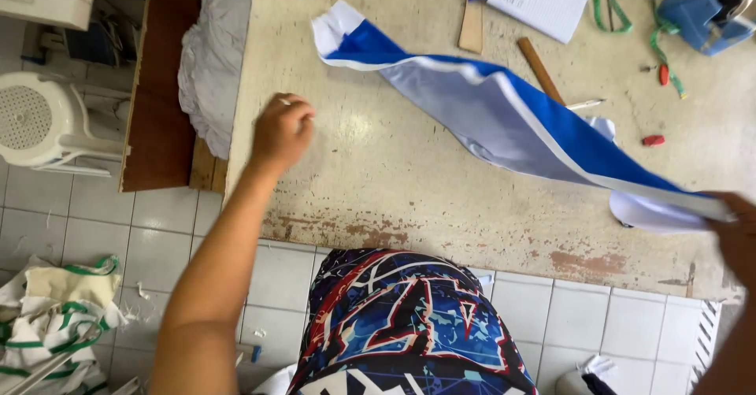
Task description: Marking fabric with a ruler and pen before cutting it into specific shapes using scissors on a workshop table.
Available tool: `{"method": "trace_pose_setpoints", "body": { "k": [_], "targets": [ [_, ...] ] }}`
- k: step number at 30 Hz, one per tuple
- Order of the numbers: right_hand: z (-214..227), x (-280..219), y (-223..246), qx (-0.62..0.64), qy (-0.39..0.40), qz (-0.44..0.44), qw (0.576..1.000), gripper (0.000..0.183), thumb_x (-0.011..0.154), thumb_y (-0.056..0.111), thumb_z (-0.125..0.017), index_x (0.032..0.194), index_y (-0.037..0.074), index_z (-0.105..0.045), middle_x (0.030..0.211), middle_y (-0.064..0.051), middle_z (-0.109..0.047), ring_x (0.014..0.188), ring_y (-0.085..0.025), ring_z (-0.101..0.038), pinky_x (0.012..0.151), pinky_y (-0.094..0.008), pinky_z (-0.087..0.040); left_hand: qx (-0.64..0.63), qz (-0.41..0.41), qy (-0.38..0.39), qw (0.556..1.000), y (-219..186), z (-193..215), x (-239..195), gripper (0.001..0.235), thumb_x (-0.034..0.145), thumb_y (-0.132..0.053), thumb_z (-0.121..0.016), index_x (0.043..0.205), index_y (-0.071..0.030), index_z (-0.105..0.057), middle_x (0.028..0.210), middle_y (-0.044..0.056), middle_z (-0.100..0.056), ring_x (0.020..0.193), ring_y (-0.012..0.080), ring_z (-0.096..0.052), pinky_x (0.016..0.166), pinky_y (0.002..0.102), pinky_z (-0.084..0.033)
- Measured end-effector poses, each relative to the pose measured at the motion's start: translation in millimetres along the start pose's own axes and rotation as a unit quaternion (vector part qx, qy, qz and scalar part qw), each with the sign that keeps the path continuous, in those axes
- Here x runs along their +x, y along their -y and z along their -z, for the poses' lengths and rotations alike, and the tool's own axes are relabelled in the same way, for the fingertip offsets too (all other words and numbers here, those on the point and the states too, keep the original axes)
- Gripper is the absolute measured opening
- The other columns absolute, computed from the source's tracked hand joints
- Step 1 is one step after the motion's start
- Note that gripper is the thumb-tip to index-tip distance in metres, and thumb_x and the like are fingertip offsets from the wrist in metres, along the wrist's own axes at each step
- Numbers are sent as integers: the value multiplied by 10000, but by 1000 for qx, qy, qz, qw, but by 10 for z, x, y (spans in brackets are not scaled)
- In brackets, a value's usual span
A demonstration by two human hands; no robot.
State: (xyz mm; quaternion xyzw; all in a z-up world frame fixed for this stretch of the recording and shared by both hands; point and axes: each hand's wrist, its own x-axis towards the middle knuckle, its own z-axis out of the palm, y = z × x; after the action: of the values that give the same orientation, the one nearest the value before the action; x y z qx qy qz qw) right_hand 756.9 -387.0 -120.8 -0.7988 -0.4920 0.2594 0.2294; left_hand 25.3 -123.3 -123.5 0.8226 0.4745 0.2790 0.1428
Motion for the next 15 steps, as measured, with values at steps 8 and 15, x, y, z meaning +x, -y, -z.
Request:
{"method": "trace_pose_setpoints", "body": {
  "k": [8, 15],
  "targets": [
    [-362, -618, 1393, -62, 22, -125, 990, 201, 1009, -4, -557, 1176, -7, -669, 819, -130, -546, 612, -221, -411, 490, -355, -334, -74, 114, 3, 991, 39, -1142, 723, 297, 904, -289, -603, 1067, -45, -644, 1026, 122, -623, 965, 289, -568, 745, 395, -484],
    [-194, -692, 1511, -41, 14, -150, 988, 147, 997, 7, -595, 1122, -31, -661, 813, -120, -556, 683, -206, -436, 571, -335, -349, 69, 363, 53, 928, 283, -1941, 1380, 277, 825, -342, -658, 993, -186, -504, 1104, 68, -503, 1049, 300, -466, 740, 457, -440]
  ]
}}
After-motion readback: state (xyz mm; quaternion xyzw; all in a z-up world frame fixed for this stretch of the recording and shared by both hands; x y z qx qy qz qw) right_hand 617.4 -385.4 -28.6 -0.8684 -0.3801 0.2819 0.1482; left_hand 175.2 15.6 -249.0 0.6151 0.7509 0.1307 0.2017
